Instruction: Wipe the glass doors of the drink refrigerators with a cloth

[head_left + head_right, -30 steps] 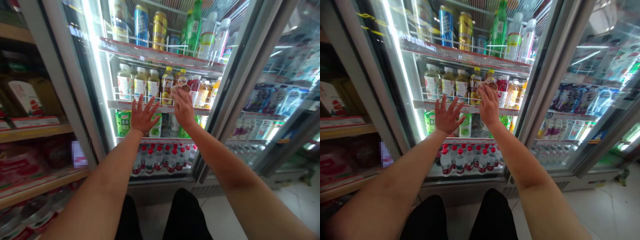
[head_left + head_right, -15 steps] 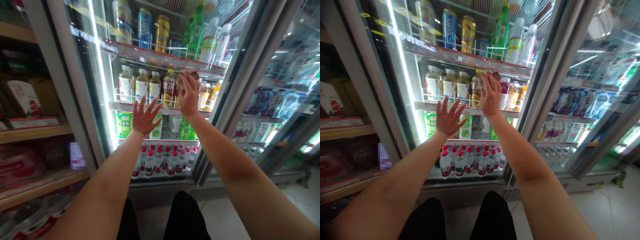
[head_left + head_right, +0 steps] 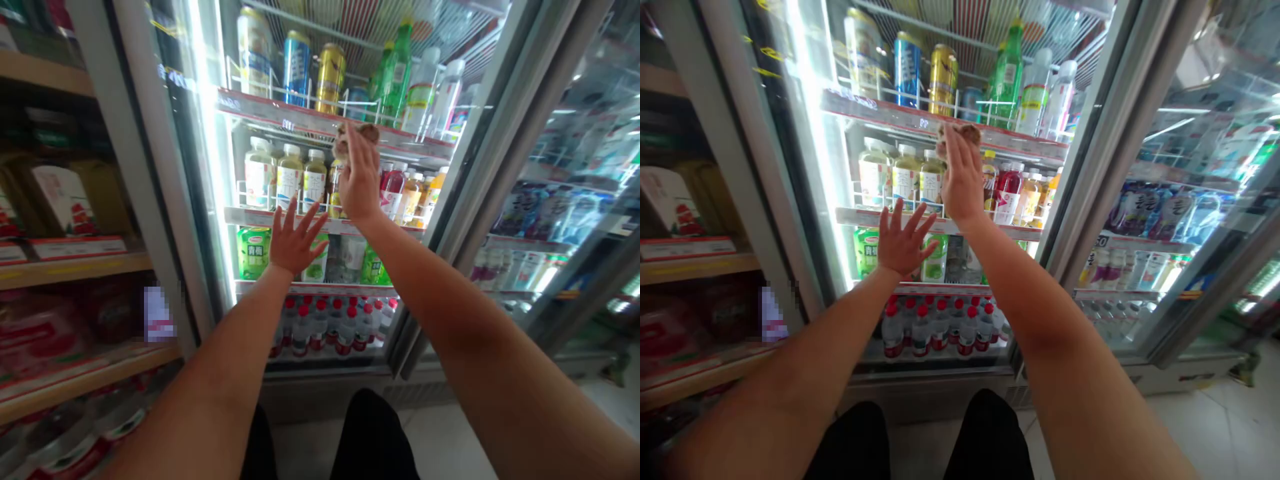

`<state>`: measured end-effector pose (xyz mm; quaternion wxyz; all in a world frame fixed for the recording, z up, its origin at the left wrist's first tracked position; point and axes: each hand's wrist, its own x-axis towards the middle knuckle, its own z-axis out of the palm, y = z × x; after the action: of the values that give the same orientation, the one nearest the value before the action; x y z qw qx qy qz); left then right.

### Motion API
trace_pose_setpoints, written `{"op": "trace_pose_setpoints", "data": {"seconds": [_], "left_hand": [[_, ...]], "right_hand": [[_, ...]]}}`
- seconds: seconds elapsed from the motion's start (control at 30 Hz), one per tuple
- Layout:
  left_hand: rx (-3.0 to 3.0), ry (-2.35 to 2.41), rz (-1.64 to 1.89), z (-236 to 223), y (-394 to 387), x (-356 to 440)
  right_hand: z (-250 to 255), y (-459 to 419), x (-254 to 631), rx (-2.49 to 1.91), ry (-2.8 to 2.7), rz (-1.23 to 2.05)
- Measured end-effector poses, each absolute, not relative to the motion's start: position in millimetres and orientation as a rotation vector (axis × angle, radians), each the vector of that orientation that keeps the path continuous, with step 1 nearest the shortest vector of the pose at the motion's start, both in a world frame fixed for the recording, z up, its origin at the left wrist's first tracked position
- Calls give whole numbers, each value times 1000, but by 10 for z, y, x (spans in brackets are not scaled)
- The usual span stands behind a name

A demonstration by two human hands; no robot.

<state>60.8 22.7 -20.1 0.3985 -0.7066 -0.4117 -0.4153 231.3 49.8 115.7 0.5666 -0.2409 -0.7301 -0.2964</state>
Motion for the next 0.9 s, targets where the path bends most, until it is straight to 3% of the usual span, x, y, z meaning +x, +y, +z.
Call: {"op": "trace_pose_setpoints", "data": {"seconds": [0.2,0.4,0.63,0.73,0.9], "left_hand": [[-1783,-1078,-1076,-220,254,602],[-1798,-1055,-1056,-202,209,604],[-1817,-1092,-1063,-246,305,557],[-1783,-1065,-1056,-221,269,579],[-1729,-976,-1058,-185,217,597]], "right_hand": [[1209,365,1734,-391,-2179,-942],[1928,393,1717,-612,-1702,-774],[1410,174,1387,-214,-2231,-943],[1718,246,1655,-332,-2238,-1031],[2227,634,2671,-653,-1664,-865]]}}
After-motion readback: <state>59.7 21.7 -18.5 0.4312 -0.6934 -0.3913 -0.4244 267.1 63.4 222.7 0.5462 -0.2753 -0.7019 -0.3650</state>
